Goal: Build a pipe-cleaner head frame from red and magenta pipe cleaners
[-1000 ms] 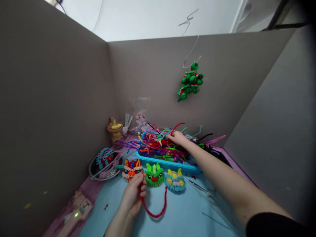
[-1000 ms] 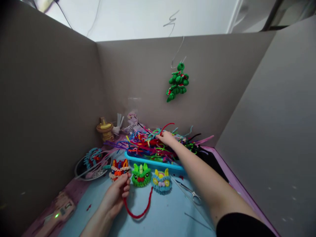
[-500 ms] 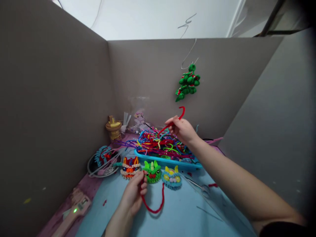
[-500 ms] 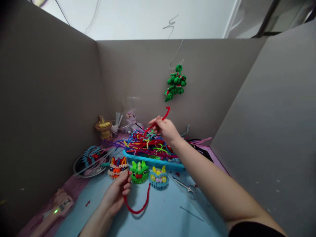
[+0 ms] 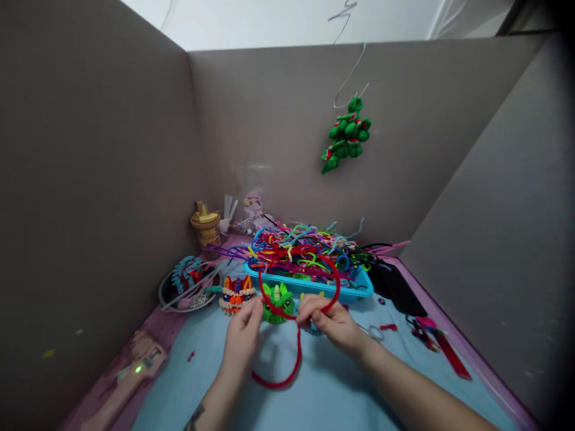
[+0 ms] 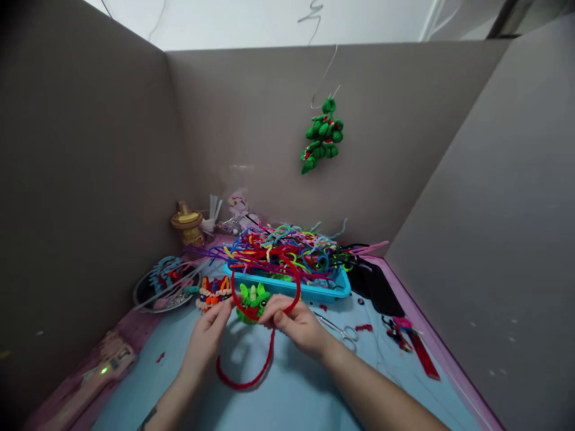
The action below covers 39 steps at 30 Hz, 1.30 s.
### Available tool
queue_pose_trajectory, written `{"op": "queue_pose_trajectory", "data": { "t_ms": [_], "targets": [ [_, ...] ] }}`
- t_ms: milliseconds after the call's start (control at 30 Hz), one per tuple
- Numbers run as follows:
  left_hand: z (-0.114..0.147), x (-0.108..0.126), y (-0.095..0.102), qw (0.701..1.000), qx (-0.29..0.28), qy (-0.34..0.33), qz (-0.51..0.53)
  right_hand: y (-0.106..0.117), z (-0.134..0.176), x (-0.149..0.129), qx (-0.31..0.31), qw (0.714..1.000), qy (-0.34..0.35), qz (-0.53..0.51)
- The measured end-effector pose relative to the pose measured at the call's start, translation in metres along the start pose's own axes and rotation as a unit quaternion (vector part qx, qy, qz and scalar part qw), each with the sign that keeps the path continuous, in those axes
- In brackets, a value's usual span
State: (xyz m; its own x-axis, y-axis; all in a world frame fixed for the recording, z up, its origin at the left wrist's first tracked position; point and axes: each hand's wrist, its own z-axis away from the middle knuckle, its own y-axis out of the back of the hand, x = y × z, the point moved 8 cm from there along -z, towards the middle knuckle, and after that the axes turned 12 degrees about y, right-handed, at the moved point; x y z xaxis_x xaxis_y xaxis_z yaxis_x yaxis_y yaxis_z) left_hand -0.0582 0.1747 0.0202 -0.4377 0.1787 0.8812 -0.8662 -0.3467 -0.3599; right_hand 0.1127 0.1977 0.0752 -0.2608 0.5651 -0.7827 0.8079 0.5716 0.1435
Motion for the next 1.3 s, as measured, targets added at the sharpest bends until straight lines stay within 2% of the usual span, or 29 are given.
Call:
{"op": "queue_pose_trajectory", "data": {
  "t_ms": [67,133,200,233,300,367,400,467,567,667,733,867,967,1133,1300],
  "targets": [
    [-0.005,-0.004,0.001,1.0,-0.012,0.023,0.002,-0.009,0.007,0.008,-0.023,0.999,-0.027,-0.029],
    [-0.009,-0.006,0.003,0.998,-0.022,0.039,0.05,-0.019,0.015,0.021,-0.046,0.994,-0.077,-0.068],
    [-0.012,-0.008,0.002,0.991,-0.049,0.058,0.109,-0.02,0.02,0.033,-0.027,0.987,-0.118,-0.102],
    [-0.013,-0.009,0.001,0.987,-0.062,0.07,0.129,-0.016,0.021,0.038,0.013,0.984,-0.131,-0.119],
    [-0.013,-0.011,0.001,0.983,-0.07,0.089,0.142,0.002,0.023,0.046,0.132,0.966,-0.153,-0.162],
    [-0.013,-0.013,0.002,0.983,-0.062,0.103,0.137,0.02,0.026,0.053,0.246,0.929,-0.181,-0.21],
    [-0.013,-0.013,0.002,0.984,-0.059,0.106,0.134,0.028,0.027,0.055,0.284,0.911,-0.194,-0.229],
    [-0.012,-0.014,0.001,0.984,-0.058,0.107,0.127,0.041,0.028,0.056,0.328,0.888,-0.207,-0.245],
    [-0.011,-0.014,-0.002,0.989,-0.059,0.096,0.099,0.052,0.029,0.053,0.35,0.881,-0.217,-0.234],
    [-0.008,-0.014,-0.006,0.995,-0.053,0.076,0.027,0.049,0.031,0.051,0.328,0.894,-0.241,-0.19],
    [-0.005,-0.014,-0.009,0.996,-0.053,0.058,-0.037,0.042,0.03,0.048,0.286,0.915,-0.249,-0.137],
    [0.002,-0.016,-0.02,0.983,-0.076,0.023,-0.167,0.018,0.021,0.035,0.123,0.967,-0.221,-0.019],
    [0.006,-0.015,-0.026,0.97,-0.092,-0.006,-0.225,0.006,0.018,0.029,0.03,0.975,-0.215,0.053],
    [0.008,-0.014,-0.032,0.946,-0.117,-0.041,-0.299,0.008,0.017,0.026,0.008,0.965,-0.213,0.155],
    [0.01,-0.01,-0.034,0.913,-0.104,-0.106,-0.379,0.012,0.018,0.024,0.014,0.957,-0.188,0.22]
  ]
}}
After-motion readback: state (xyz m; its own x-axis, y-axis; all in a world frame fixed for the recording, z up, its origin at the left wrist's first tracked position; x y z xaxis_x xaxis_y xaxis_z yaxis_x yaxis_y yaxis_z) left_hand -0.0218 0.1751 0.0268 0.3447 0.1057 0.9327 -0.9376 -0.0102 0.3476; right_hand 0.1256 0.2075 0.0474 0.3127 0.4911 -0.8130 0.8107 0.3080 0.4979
